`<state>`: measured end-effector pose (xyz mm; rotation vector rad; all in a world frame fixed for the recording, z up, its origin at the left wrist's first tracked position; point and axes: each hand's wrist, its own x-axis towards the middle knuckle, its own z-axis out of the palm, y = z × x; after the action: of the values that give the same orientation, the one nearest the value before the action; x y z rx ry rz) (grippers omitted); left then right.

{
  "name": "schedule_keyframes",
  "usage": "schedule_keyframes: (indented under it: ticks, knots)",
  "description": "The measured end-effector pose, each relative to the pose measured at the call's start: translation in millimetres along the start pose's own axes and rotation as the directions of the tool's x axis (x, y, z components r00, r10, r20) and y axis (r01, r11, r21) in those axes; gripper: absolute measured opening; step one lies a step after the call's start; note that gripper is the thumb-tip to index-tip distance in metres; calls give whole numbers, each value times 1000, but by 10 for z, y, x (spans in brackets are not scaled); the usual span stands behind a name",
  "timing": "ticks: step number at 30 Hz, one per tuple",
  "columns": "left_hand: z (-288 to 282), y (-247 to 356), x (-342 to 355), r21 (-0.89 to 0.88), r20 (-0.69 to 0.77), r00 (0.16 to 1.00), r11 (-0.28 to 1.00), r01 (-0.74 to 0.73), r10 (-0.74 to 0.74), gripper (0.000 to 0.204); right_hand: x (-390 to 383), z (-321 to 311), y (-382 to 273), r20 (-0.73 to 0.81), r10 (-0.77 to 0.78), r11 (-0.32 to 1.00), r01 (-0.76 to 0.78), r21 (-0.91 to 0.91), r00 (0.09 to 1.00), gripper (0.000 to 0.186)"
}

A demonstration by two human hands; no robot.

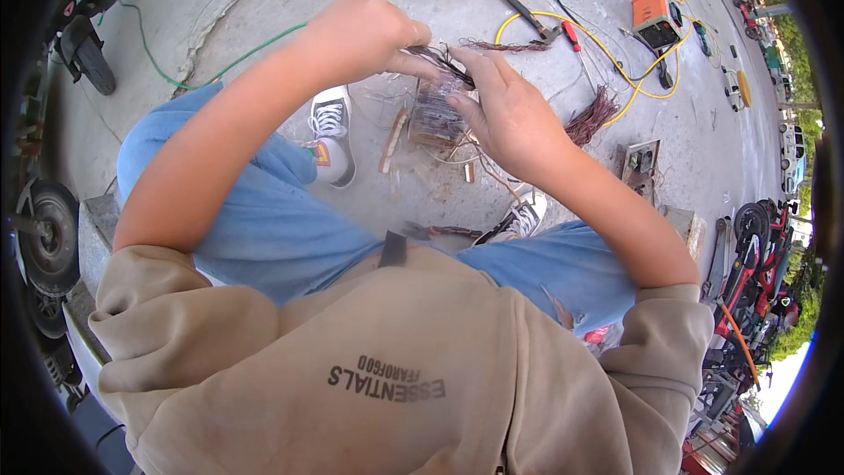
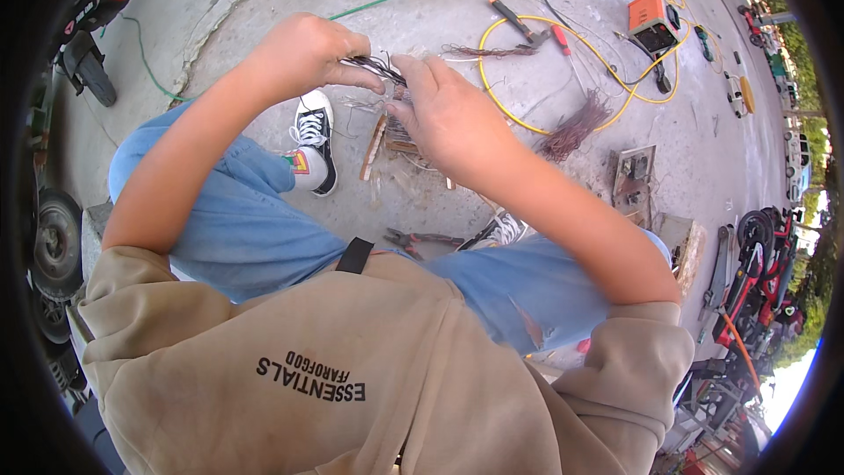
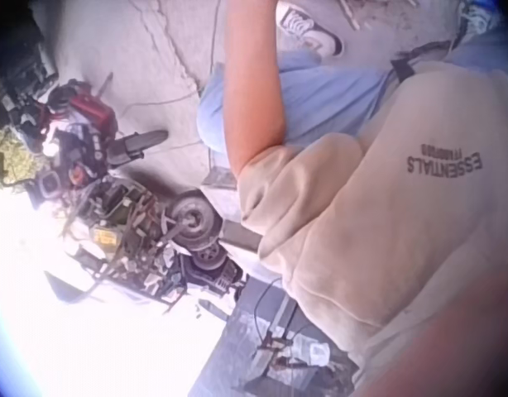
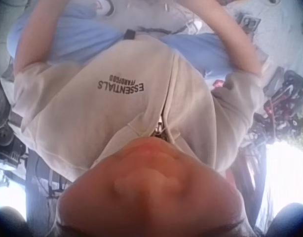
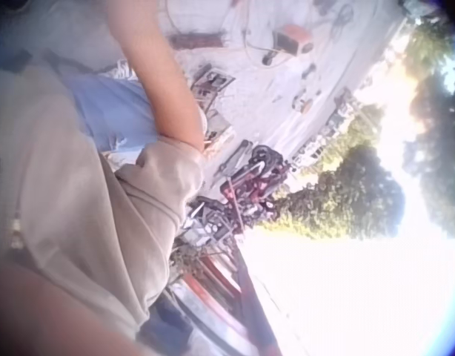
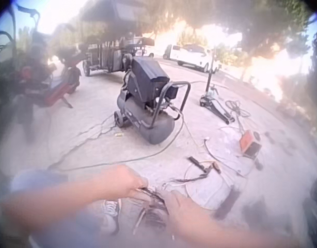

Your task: The person sits on the ground and repeatedly winds a thin copper wire around a rectangular block. They adjust the wire ends and continue wrapping it around the block throughout the clip.

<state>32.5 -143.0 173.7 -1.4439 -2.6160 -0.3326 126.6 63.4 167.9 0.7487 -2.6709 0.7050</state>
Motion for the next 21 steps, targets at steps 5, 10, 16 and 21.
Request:
schedule_keyframes:
  ticks: [5,10,16,21]
  knots:
    - [-37,-19,11,-428,40,964,867,256,-264,43,153,151,158,-41,-39,992,34,-124,998,32]
    - [-71,-133,-90,-882,309,770,135,452,-558,58,126,116,389,-114,26,997,-34,-74,993,21]
    - [191,-98,-129,-718,162,733,431,547,-661,62,131,224,343,3,127,956,-123,265,992,21]
    - [103,-136,-134,-326,-260,795,825,462,-548,70,153,225,80,644,351,106,-712,694,680,28]
